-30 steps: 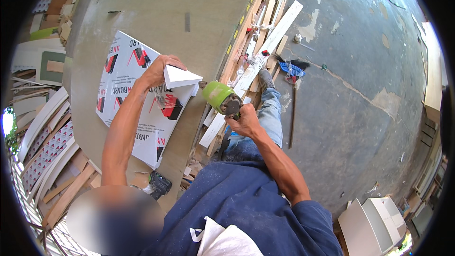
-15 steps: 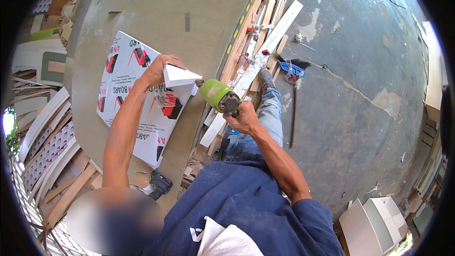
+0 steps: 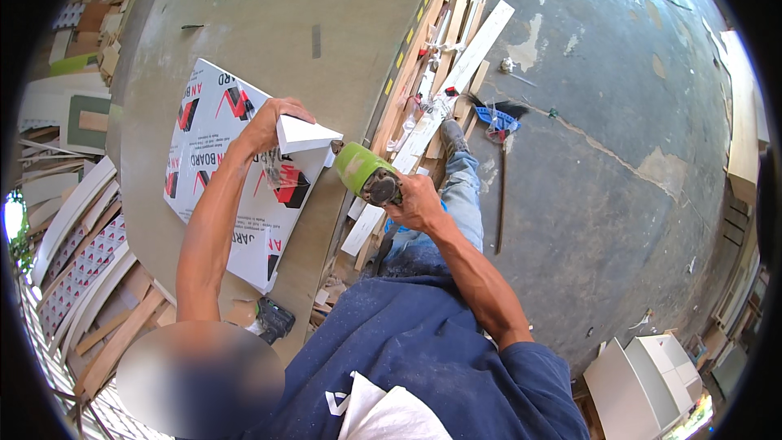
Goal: The person assembles a white wooden structure, likely a small cabinet or shelf, on a workbench. They align pre-cut white panels and use a pneumatic nail gun to fasten the pieces together, flipping the assembly to secure different sides.
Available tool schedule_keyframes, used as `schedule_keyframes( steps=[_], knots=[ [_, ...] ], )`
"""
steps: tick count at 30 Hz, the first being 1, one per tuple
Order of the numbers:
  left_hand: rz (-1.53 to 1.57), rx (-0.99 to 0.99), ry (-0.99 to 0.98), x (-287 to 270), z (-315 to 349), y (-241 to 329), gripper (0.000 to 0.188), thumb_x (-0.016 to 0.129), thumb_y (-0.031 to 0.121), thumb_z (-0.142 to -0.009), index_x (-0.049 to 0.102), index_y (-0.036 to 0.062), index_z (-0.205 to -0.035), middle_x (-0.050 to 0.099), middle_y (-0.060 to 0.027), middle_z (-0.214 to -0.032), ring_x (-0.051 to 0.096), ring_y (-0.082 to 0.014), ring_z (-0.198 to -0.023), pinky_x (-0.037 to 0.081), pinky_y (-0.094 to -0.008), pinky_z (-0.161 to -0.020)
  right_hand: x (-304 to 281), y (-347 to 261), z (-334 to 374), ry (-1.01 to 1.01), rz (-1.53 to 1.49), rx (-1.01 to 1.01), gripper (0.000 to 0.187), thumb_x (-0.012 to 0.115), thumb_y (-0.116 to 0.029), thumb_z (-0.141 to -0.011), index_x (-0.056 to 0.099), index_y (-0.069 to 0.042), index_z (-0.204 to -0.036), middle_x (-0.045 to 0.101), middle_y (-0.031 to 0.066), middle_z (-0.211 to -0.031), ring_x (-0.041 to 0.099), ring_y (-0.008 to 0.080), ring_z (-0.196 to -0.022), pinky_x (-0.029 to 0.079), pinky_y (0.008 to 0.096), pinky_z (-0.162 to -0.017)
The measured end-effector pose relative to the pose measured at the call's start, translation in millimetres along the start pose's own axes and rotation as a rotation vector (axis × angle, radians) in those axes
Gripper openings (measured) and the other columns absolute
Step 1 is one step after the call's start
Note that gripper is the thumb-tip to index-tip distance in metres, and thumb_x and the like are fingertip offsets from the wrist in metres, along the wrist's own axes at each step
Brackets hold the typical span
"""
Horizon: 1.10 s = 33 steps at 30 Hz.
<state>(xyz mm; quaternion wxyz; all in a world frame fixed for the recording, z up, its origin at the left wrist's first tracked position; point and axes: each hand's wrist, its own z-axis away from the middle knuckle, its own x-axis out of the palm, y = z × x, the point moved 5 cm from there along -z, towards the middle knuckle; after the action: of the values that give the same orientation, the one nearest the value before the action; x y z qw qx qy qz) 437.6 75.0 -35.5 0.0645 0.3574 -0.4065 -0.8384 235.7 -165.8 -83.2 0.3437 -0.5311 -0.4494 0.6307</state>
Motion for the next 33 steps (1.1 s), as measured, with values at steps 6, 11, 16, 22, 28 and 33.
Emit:
schedule_keyframes(
  steps=[6,11,16,22,28,33],
  knots=[
    [0.036,0.069,-0.020,0.5,1.0,-4.3,0.025,0.075,0.002,-0.076,0.082,0.0035,-0.101,0.074,-0.0115,-0.102,0.071,-0.0209,-0.094,0.057,-0.0306,-0.084,-5.4,0.2,1.7,-0.016,-0.056,0.122,0.031,0.076,-0.016,-0.078,0.068,-0.005,-0.106,0.070,0.0235,-0.082,0.070,0.0430,-0.078,0.055,0.0484,-0.071],
    [-0.112,0.127,0.182,-6.7,10.0,-11.4,0.051,0.082,-0.002,-0.066,0.073,0.0063,-0.115,0.073,-0.0107,-0.108,0.068,-0.0251,-0.103,0.053,-0.0342,-0.092,-37.2,-0.3,20.9,0.230,-0.211,0.087,0.018,0.072,-0.008,-0.078,0.072,-0.002,-0.095,0.069,0.0175,-0.074,0.070,0.0321,-0.067,0.055,0.0405,-0.066],
    [-0.372,0.037,0.715,-7.4,40.4,14.3,0.103,0.083,-0.001,-0.064,0.040,0.0085,-0.157,0.055,-0.0213,-0.146,0.047,-0.0399,-0.140,0.035,-0.0467,-0.119,-72.7,-4.8,5.1,0.344,-0.552,0.263,0.003,0.068,-0.002,-0.085,0.068,-0.001,-0.082,0.066,0.0052,-0.066,0.061,0.0142,-0.051,0.047,0.0305,-0.049],
    [0.034,-0.191,1.515,59.3,142.6,21.5,0.070,0.075,0.006,-0.080,0.051,-0.0013,-0.145,0.058,-0.0225,-0.138,0.053,-0.0394,-0.131,0.039,-0.0453,-0.114,-133.8,-2.6,-84.3,0.321,-0.664,0.253,0.010,0.067,-0.004,-0.088,0.058,0.000,-0.087,0.061,0.0105,-0.061,0.057,0.0195,-0.045,0.045,0.0319,-0.043],
    [0.183,-0.688,1.916,211.7,248.4,18.6,0.035,0.071,0.000,-0.081,0.062,0.0002,-0.115,0.064,-0.0130,-0.110,0.059,-0.0297,-0.102,0.047,-0.0422,-0.092,-146.4,14.3,-206.2,0.147,-0.632,0.449,0.018,0.066,-0.011,-0.086,0.060,0.001,-0.098,0.061,0.0140,-0.064,0.056,0.0237,-0.043,0.054,0.0406,-0.048],
    [0.361,-1.155,2.246,292.7,289.8,-22.5,0.047,0.077,0.006,-0.074,0.057,-0.0008,-0.116,0.060,-0.0144,-0.111,0.059,-0.0295,-0.100,0.047,-0.0419,-0.093,-134.8,38.2,-306.7,-0.119,-0.619,0.459,0.040,0.063,-0.017,-0.087,0.066,0.002,-0.122,0.059,0.0102,-0.065,0.055,0.0214,-0.047,0.053,0.0393,-0.052]
  ],
)
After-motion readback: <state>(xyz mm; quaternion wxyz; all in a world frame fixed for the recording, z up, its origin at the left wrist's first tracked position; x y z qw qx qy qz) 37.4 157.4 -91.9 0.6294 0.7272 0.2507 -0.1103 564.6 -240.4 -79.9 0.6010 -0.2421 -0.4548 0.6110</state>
